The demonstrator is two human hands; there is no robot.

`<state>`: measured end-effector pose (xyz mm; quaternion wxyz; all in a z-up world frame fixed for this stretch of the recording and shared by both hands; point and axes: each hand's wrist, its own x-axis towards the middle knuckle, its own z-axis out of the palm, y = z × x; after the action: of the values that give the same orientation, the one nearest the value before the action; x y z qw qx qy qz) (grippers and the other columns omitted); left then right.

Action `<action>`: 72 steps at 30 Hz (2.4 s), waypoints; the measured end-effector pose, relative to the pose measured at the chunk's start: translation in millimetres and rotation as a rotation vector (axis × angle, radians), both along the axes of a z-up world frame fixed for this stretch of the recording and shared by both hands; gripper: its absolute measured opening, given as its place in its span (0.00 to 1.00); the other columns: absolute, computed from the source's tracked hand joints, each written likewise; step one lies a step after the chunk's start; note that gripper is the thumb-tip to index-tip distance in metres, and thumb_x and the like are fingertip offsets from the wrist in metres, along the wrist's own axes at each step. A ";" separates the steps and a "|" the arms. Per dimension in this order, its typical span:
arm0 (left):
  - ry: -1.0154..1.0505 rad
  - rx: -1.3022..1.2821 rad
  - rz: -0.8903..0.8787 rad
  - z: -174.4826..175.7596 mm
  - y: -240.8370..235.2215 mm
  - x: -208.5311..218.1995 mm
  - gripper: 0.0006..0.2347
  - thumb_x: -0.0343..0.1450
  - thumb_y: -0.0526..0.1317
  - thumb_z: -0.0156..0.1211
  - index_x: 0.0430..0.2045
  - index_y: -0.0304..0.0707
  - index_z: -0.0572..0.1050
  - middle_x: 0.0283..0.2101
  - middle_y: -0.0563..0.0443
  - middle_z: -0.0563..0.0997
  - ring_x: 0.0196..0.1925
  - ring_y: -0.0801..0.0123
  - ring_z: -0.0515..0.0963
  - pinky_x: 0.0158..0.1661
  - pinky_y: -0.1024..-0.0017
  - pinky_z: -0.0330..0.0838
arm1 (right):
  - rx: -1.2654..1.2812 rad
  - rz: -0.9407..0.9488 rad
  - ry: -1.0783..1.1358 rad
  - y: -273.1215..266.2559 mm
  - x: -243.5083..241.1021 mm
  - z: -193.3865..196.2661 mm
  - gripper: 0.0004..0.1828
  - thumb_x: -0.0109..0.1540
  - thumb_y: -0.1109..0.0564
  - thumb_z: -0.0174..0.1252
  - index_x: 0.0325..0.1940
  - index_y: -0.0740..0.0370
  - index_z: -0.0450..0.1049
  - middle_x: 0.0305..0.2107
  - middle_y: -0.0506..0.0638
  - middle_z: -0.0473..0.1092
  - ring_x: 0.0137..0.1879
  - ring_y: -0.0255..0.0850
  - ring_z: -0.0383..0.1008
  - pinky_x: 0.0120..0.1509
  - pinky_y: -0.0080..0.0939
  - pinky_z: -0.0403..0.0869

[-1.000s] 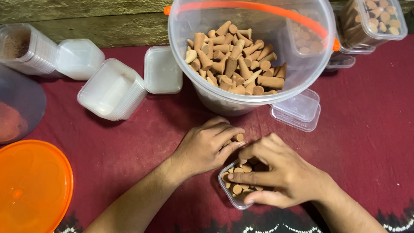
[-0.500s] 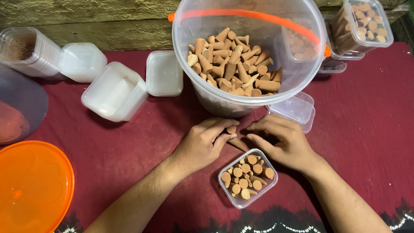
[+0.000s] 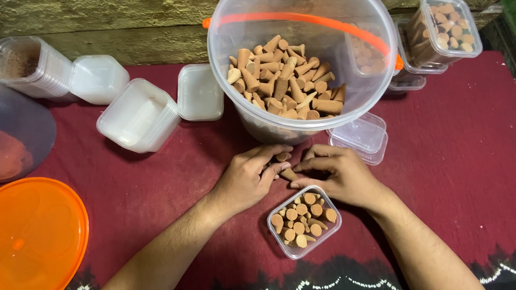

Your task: The person packs incense cones from a large bucket into smaller plastic containers by hand, picking up individual cones and placing them into the containers, occasionally shifting the cones to fit more inside.

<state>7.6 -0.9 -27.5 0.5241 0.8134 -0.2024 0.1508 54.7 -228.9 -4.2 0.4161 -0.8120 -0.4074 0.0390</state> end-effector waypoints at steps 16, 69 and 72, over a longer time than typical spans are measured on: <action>-0.109 0.128 -0.010 13.0 3.8 -5.9 0.09 0.72 0.35 0.64 0.43 0.32 0.79 0.34 0.40 0.83 0.37 0.50 0.86 0.32 0.66 0.83 | 0.209 -0.187 0.001 -42.8 20.2 13.1 0.11 0.60 0.61 0.65 0.47 0.63 0.83 0.35 0.57 0.78 0.40 0.46 0.79 0.45 0.45 0.75; -0.092 0.417 -0.041 18.8 -0.5 -8.8 0.11 0.71 0.40 0.60 0.45 0.37 0.79 0.44 0.50 0.81 0.48 0.62 0.78 0.44 0.69 0.76 | 0.295 -0.466 -0.670 -18.4 -4.3 17.2 0.28 0.65 0.64 0.62 0.69 0.64 0.64 0.73 0.71 0.56 0.57 0.44 0.75 0.58 0.40 0.80; -0.089 0.439 -0.051 15.6 0.1 -8.1 0.12 0.72 0.40 0.59 0.46 0.38 0.79 0.45 0.49 0.80 0.49 0.62 0.78 0.45 0.69 0.77 | 0.247 -0.486 -0.634 -16.4 -11.4 20.1 0.25 0.65 0.66 0.60 0.66 0.69 0.65 0.72 0.74 0.56 0.48 0.42 0.71 0.49 0.37 0.76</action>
<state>-0.5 -0.9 -11.9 0.3286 0.8951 -0.2740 0.1255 43.3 -245.3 15.9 0.3615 -0.8003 -0.3136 -0.3612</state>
